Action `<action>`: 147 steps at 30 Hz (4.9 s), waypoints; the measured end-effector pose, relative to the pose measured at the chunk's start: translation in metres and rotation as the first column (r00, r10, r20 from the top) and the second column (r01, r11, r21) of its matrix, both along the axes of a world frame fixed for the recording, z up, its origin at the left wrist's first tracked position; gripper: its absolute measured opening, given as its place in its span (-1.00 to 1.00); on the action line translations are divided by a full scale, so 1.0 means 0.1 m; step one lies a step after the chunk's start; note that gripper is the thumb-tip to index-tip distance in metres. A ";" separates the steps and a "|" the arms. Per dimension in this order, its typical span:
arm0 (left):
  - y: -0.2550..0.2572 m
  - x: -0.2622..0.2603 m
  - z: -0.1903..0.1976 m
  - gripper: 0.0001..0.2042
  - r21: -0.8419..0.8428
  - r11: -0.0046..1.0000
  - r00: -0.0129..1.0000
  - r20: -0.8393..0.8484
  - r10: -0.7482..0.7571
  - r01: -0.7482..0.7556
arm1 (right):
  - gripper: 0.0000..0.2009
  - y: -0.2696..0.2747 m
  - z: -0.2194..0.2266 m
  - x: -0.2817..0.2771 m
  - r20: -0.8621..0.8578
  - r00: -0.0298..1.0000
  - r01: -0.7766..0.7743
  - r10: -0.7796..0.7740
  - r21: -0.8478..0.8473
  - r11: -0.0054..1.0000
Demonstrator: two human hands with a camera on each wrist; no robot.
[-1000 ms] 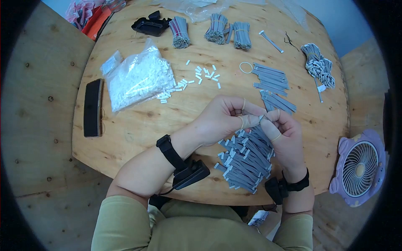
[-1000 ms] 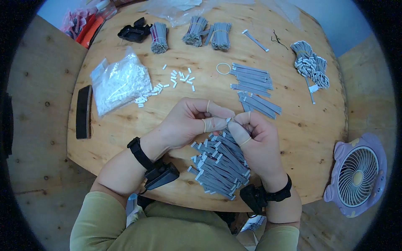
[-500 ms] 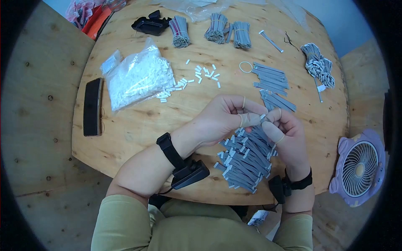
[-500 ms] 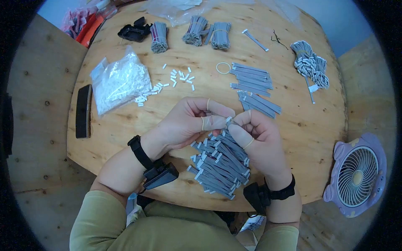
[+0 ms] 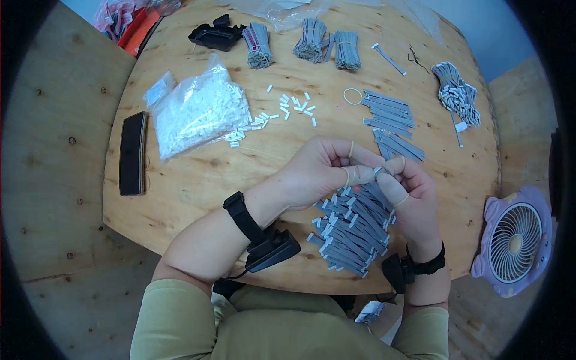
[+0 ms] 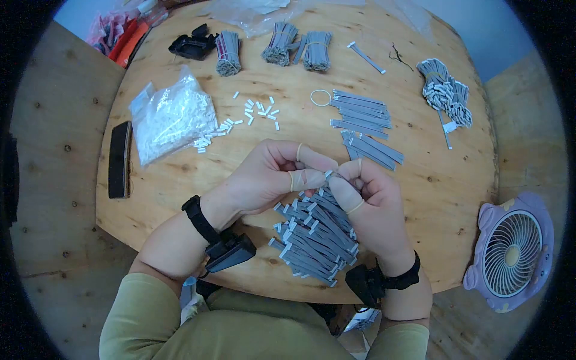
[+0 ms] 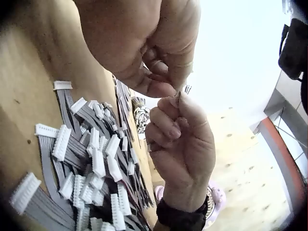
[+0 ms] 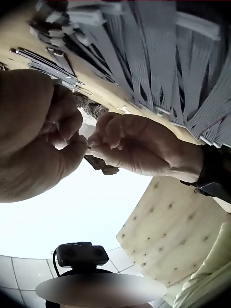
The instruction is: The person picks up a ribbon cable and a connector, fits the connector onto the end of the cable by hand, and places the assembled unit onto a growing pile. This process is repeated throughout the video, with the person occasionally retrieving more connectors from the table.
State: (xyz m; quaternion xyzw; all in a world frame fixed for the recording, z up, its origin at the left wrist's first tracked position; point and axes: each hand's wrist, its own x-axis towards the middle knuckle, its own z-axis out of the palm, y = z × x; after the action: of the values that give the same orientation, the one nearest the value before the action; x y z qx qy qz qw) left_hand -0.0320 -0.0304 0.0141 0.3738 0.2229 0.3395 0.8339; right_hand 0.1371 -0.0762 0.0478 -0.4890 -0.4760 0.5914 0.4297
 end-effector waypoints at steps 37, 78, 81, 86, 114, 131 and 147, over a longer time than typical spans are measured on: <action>0.02 0.00 -0.02 -0.84 0.115 0.992 0.995 -0.084 0.063 -0.053 | -0.91 0.05 -0.02 0.05 -0.065 0.997 -0.044 0.037 -0.106 0.993; 0.01 0.02 -0.09 -0.86 -0.045 0.999 1.000 0.002 0.009 -0.009 | -0.93 0.04 -0.09 0.01 -0.023 0.999 -0.043 0.043 0.001 0.999; 0.01 0.02 -0.10 -0.86 -0.075 0.997 1.000 0.018 0.000 0.001 | -0.93 0.04 -0.09 0.00 -0.022 0.999 -0.044 0.044 0.012 0.999; 0.01 0.01 -0.10 -0.86 -0.114 0.993 0.999 0.034 -0.024 0.028 | -0.93 0.04 -0.10 0.01 -0.024 0.998 -0.049 0.050 0.017 0.999; -0.02 0.03 0.00 -0.82 0.083 0.995 0.987 -0.148 0.062 -0.050 | -0.92 0.05 -0.11 0.03 -0.025 1.000 0.008 -0.011 -0.094 0.995; 0.01 0.03 -0.08 -0.81 -0.163 0.981 0.979 0.187 -0.078 0.109 | -0.93 0.05 -0.10 0.05 -0.054 0.997 -0.060 0.062 0.026 0.998; -0.02 0.05 -0.09 -0.83 -0.145 0.986 0.987 0.148 -0.056 0.077 | -0.94 0.04 -0.06 0.03 -0.014 1.000 -0.013 0.013 0.027 1.000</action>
State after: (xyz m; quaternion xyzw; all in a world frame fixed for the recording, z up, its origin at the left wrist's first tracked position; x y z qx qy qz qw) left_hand -0.0267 -0.0320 0.0047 0.2917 0.1745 0.3197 0.8845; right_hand 0.1402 -0.0721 0.0414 -0.4759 -0.4840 0.5912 0.4357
